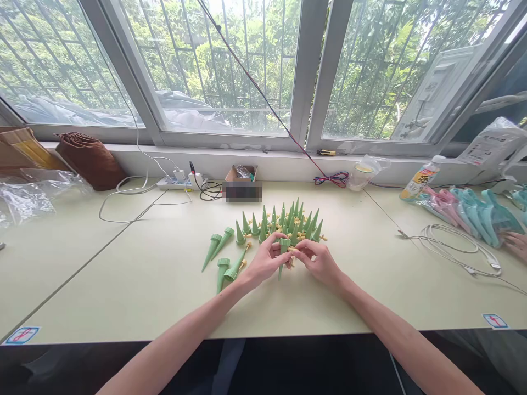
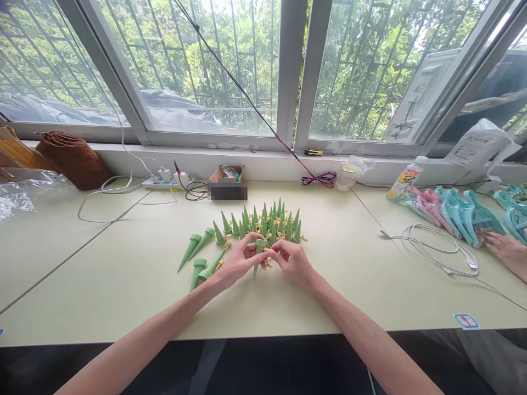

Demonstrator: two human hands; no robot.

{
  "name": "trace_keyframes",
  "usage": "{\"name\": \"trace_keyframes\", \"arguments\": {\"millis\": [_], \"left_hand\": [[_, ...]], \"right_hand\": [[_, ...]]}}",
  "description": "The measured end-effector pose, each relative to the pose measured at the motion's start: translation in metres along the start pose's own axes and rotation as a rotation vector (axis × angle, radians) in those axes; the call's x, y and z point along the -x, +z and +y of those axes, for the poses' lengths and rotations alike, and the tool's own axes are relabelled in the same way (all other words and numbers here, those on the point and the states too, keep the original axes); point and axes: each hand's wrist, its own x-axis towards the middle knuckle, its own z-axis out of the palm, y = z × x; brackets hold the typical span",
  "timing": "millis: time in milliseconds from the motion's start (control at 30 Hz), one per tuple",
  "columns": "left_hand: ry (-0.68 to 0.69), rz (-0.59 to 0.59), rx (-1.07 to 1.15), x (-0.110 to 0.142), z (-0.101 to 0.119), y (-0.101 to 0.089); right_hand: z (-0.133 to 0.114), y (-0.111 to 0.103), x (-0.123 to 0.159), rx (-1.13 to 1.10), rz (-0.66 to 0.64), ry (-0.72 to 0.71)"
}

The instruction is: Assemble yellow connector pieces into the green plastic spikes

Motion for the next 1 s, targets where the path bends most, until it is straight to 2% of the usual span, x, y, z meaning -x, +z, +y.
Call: {"name": "trace_keyframes", "arguments": {"millis": [1000], "left_hand": [[0.005,-0.017,-0.02,-0.0009,-0.0025,0.0014]], "right_hand": [[0.0038,-0.0001,-0.0007,0.054,-0.079,0.01]]}}
